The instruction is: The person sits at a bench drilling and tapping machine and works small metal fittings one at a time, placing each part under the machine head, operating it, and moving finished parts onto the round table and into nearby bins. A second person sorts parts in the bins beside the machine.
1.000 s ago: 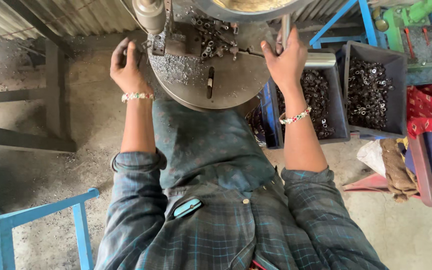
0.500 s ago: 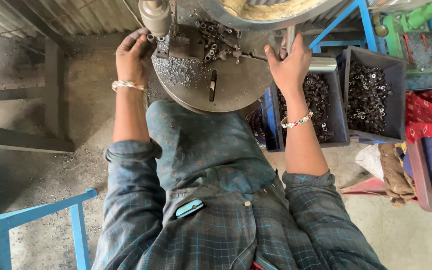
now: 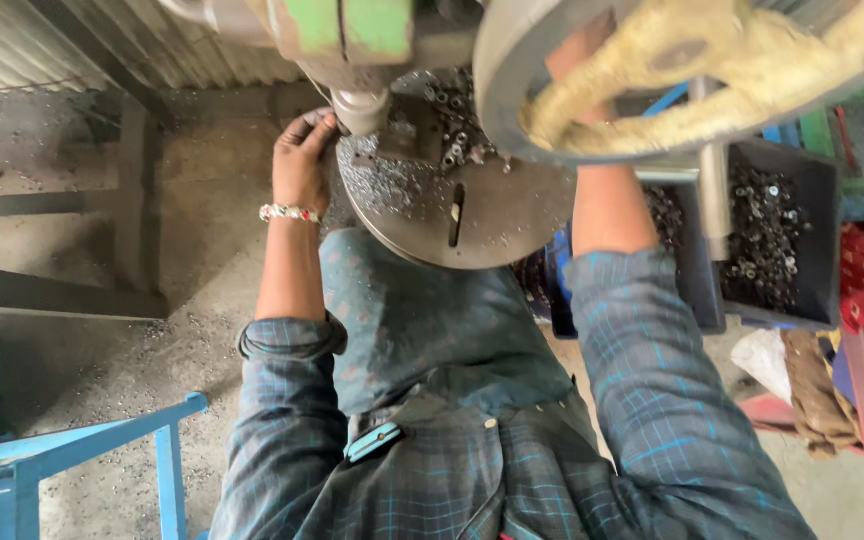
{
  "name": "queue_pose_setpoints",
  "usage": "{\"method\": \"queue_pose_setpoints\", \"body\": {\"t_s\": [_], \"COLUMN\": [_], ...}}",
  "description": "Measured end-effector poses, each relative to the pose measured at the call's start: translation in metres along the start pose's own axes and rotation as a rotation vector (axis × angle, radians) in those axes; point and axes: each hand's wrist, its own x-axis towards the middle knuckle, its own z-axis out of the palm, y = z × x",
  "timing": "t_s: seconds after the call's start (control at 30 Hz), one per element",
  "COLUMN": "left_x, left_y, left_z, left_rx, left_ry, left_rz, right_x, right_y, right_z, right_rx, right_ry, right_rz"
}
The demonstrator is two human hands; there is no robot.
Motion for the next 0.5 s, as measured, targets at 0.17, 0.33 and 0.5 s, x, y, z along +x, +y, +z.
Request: {"method": "queue_pose_setpoints", "body": {"t_s": [0.17,0.33,0.5], "left_x": [0.001,-0.005,-0.01], "left_y": [-0.003,0.0,0.027], "left_z": [0.0,-0.003,-0.021], "left_rx": [0.044,-0.046,0.062], "left_ry": [0.029,0.011,0.332], "left_rz": [-0.015,0.071,0.346], "right_x": [0.024,-0.021,-0.11], "right_y": [0.006,0.003,0.0], "right_z": [-0.001,-0.001,-0.044], "right_rx": [0.003,-0.048,-0.167], "right_ry": [0.001,0.0,0.088], "right_rz": [0.004,-0.031,-0.176]}}
